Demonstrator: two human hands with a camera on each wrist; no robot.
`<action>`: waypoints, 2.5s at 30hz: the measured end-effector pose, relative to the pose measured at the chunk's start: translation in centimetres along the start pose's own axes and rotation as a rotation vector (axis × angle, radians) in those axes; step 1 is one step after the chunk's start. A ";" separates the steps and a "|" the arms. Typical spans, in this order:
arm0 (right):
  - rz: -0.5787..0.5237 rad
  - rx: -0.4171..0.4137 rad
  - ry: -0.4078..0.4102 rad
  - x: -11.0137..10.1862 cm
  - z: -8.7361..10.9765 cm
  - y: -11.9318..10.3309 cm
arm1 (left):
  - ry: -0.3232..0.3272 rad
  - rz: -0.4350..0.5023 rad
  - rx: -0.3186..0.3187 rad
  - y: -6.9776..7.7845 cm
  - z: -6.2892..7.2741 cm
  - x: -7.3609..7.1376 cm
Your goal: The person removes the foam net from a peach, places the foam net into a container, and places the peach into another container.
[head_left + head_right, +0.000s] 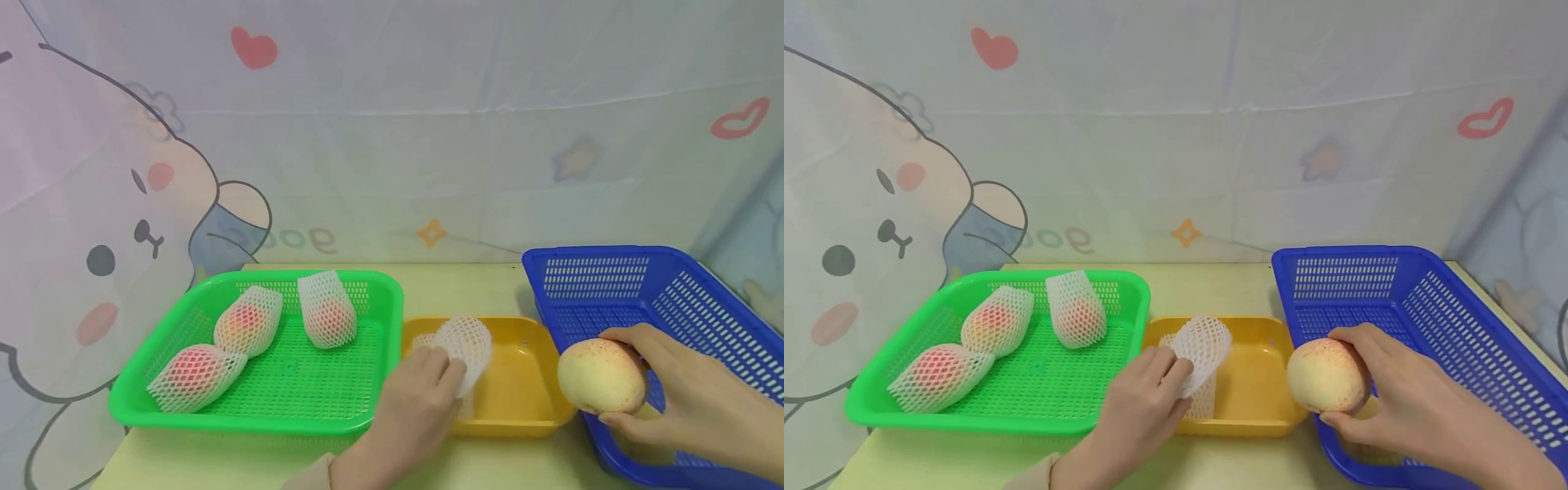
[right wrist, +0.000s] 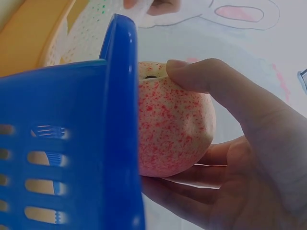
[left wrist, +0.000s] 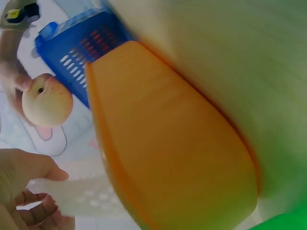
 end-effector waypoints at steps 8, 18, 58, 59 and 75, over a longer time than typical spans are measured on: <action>-0.032 0.095 -0.080 0.3 0.2 1.2 | -0.005 -0.181 0.046 1.3 -0.3 1.6; -0.008 0.043 -0.016 -0.2 0.1 1.4 | 0.023 -0.260 0.096 2.4 -0.9 2.9; 0.155 0.270 -0.092 0.7 1.4 7.1 | 0.050 -0.303 0.223 5.4 -3.4 3.4; 0.152 0.276 -0.101 0.8 1.5 7.3 | 0.049 -0.301 0.220 5.4 -3.4 3.5; 0.145 0.375 -0.276 1.5 1.6 9.2 | -0.098 -0.287 0.190 4.9 -2.9 6.6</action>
Point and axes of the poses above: each hand's wrist, its own z-axis away from the middle knuckle, its own x-axis out of the palm, y = z × x, the point moved 7 cm from there along -z, towards the middle knuckle, and after that the axes turned 2 degrees about -y, right-handed, at the moved point
